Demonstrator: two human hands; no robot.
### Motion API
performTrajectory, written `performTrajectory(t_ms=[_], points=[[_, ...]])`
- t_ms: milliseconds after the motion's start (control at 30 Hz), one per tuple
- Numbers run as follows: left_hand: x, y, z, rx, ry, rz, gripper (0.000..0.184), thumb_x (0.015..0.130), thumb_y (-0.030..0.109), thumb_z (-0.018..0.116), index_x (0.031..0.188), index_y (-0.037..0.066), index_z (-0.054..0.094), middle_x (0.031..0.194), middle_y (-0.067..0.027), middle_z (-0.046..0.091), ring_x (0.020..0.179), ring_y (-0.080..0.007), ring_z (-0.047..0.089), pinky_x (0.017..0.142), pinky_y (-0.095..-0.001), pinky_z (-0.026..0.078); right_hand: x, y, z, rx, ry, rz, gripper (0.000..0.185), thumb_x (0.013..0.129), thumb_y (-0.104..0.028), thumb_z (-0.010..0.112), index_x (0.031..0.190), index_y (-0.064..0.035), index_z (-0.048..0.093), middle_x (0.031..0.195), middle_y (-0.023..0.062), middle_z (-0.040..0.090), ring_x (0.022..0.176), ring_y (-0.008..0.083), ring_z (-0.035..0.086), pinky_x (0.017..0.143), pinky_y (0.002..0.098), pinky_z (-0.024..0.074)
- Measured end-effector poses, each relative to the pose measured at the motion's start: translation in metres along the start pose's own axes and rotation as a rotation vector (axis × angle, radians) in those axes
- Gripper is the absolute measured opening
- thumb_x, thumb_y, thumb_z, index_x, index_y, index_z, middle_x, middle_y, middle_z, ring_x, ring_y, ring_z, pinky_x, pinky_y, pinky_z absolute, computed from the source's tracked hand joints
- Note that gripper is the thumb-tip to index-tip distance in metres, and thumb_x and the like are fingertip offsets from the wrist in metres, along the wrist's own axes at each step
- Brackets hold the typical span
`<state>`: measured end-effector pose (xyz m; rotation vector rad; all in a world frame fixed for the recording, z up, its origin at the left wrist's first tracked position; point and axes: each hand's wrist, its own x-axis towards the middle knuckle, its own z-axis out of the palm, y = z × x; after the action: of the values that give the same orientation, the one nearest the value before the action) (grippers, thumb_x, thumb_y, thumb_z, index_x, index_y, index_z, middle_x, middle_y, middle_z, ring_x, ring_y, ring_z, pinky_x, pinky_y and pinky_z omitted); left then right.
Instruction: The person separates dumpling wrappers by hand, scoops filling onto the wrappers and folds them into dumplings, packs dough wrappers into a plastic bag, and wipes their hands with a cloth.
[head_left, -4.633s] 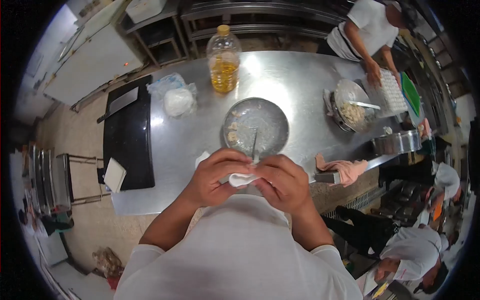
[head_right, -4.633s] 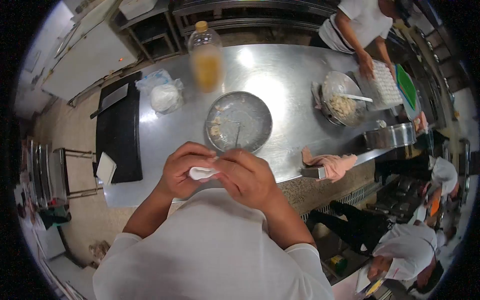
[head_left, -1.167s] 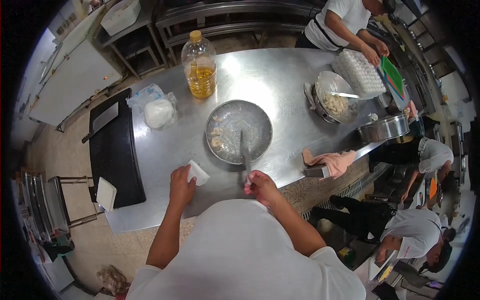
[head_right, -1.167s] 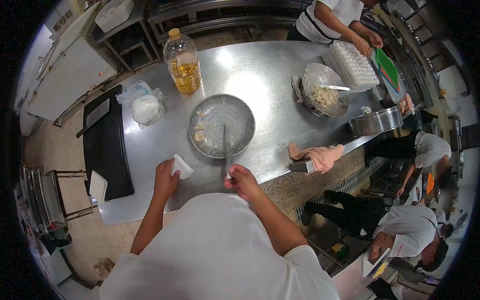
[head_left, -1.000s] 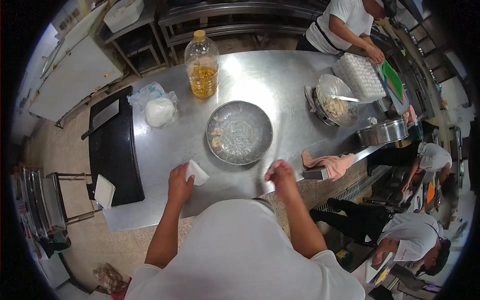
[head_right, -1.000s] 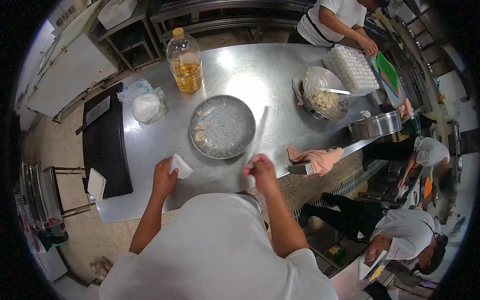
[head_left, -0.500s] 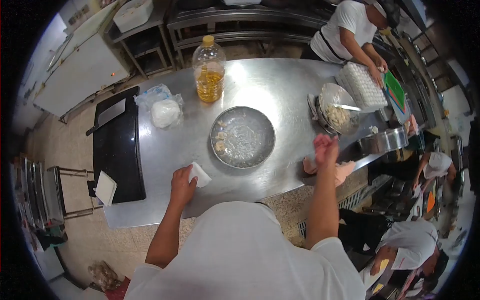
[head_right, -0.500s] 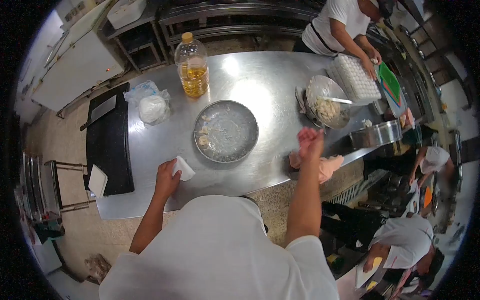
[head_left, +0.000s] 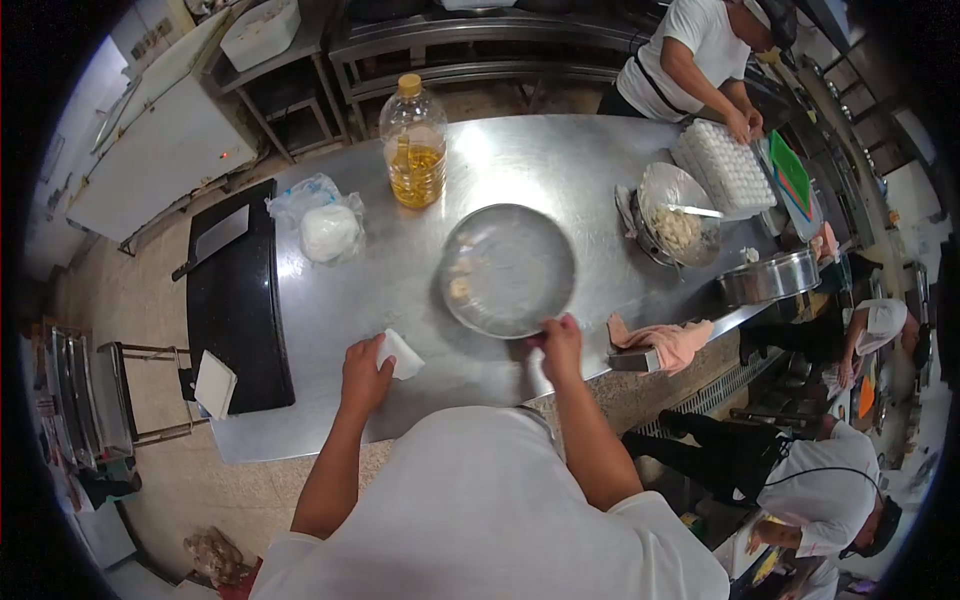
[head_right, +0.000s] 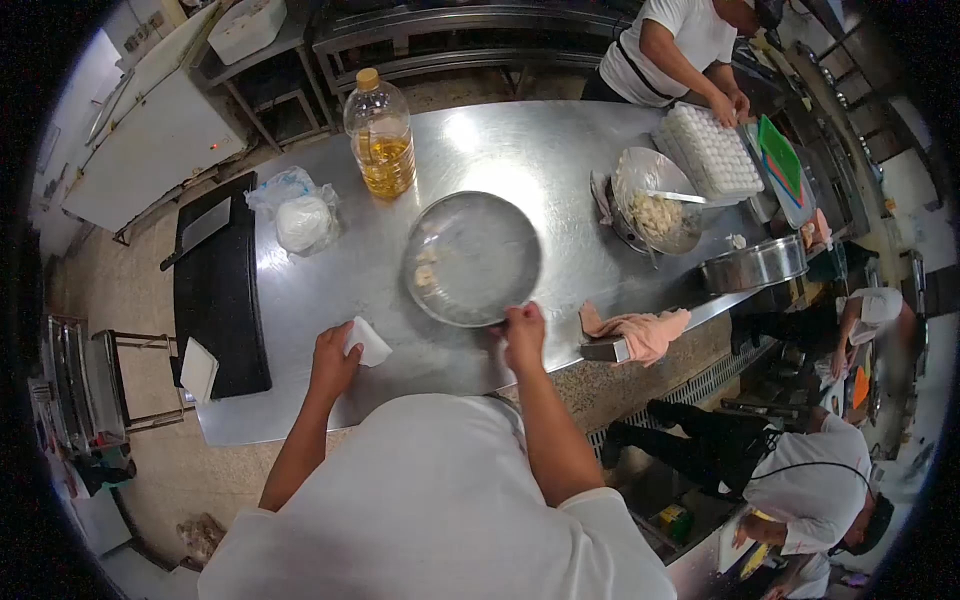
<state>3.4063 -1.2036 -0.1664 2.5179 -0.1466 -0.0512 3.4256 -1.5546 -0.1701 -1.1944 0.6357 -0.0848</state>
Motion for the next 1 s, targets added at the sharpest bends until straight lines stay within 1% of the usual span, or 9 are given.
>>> performTrajectory(t_ms=[100, 200, 300, 400, 500, 567, 667, 833, 1000], points=[[-0.004, 0.000, 0.001, -0.006, -0.002, -0.024, 0.047, 0.082, 0.017, 0.068, 0.126, 0.003, 0.057, 0.115, -0.0188, 0.060, 0.111, -0.0372, 0.052, 0.098, -0.0454, 0.041, -0.003, -0.070, -0.029, 0.112, 0.105, -0.238, 0.006, 0.089, -0.008, 0.059, 0.087, -0.0068, 0.053, 0.080, 0.0025, 0.057, 0.074, 0.0159, 0.059, 0.064, 0.0354, 0.0563], [-0.004, 0.006, -0.001, 0.022, 0.012, 0.000, 0.047, 0.082, 0.018, 0.068, 0.125, 0.003, 0.058, 0.116, -0.0182, 0.060, 0.111, -0.0373, 0.052, 0.097, -0.0458, 0.042, -0.004, -0.164, -0.055, -0.205, 0.386, -0.602, 0.007, 0.090, -0.008, 0.059, 0.092, -0.0023, 0.055, 0.083, 0.0027, 0.056, 0.075, 0.0118, 0.054, 0.065, 0.0306, 0.0520], [-0.002, 0.005, -0.001, 0.065, 0.019, 0.031, 0.046, 0.082, 0.018, 0.068, 0.124, 0.004, 0.058, 0.117, -0.0176, 0.060, 0.111, -0.0367, 0.052, 0.096, -0.0457, 0.042, 0.009, -0.239, -0.093, -1.055, 0.702, -0.999, 0.019, 0.085, -0.010, 0.066, 0.094, 0.0019, 0.055, 0.086, 0.0132, 0.059, 0.079, 0.0276, 0.060, 0.077, 0.0378, 0.0514], [0.000, 0.005, -0.002, 0.080, 0.015, 0.029, 0.047, 0.081, 0.017, 0.069, 0.125, 0.004, 0.058, 0.116, -0.0177, 0.059, 0.110, -0.0367, 0.052, 0.096, -0.0454, 0.043, 0.047, -0.265, -0.126, -1.348, 0.742, -1.396, 0.024, 0.081, -0.013, 0.070, 0.096, 0.0023, 0.058, 0.086, 0.0186, 0.060, 0.085, 0.0380, 0.061, 0.083, 0.0412, 0.0487], [0.000, -0.004, 0.000, 0.048, 0.006, -0.014, 0.048, 0.082, 0.016, 0.068, 0.127, 0.004, 0.056, 0.118, -0.0178, 0.059, 0.112, -0.0368, 0.052, 0.098, -0.0452, 0.042, 0.067, -0.223, -0.156, -1.454, 0.808, -1.032, 0.025, 0.079, -0.015, 0.072, 0.096, 0.0004, 0.062, 0.089, 0.0189, 0.062, 0.089, 0.0408, 0.061, 0.081, 0.0434, 0.0488], [-0.001, -0.005, 0.001, 0.026, -0.001, -0.049, 0.048, 0.083, 0.017, 0.067, 0.128, 0.004, 0.056, 0.122, -0.0175, 0.059, 0.115, -0.0367, 0.052, 0.099, -0.0449, 0.042, 0.047, -0.193, -0.138, -1.358, 0.520, -0.701, 0.026, 0.078, -0.018, 0.073, 0.096, -0.0013, 0.064, 0.092, 0.0169, 0.063, 0.087, 0.0377, 0.062, 0.079, 0.0428, 0.0496], [-0.004, 0.000, -0.002, -0.041, 0.050, 0.014, 0.047, 0.083, 0.013, 0.066, 0.128, 0.003, 0.055, 0.125, -0.0183, 0.057, 0.116, -0.0370, 0.051, 0.101, -0.0440, 0.041, 0.008, -0.105, -0.089, -1.155, 0.173, -0.727, 0.024, 0.080, -0.012, 0.073, 0.099, -0.0008, 0.064, 0.093, 0.0169, 0.065, 0.083, 0.0300, 0.065, 0.073, 0.0394, 0.0514], [0.009, 0.004, 0.002, 0.073, -0.007, 0.046, 0.047, 0.084, 0.015, 0.065, 0.128, 0.001, 0.055, 0.123, -0.0192, 0.059, 0.117, -0.0374, 0.051, 0.101, -0.0438, 0.041, -0.071, -0.034, 0.002, -0.874, -0.590, -0.311, 0.025, 0.081, -0.013, 0.074, 0.100, -0.0009, 0.063, 0.099, 0.0156, 0.064, 0.085, 0.0284, 0.065, 0.075, 0.0357, 0.0522], [0.017, 0.015, -0.003, 0.067, -0.027, 0.013, 0.046, 0.083, 0.015, 0.066, 0.127, 0.003, 0.056, 0.116, -0.0189, 0.061, 0.110, -0.0377, 0.053, 0.097, -0.0446, 0.043, -0.075, -0.037, 0.011, -0.900, -0.632, -0.418, 0.022, 0.084, -0.013, 0.071, 0.102, -0.0012, 0.064, 0.102, 0.0138, 0.065, 0.087, 0.0248, 0.065, 0.077, 0.0328, 0.0519]])
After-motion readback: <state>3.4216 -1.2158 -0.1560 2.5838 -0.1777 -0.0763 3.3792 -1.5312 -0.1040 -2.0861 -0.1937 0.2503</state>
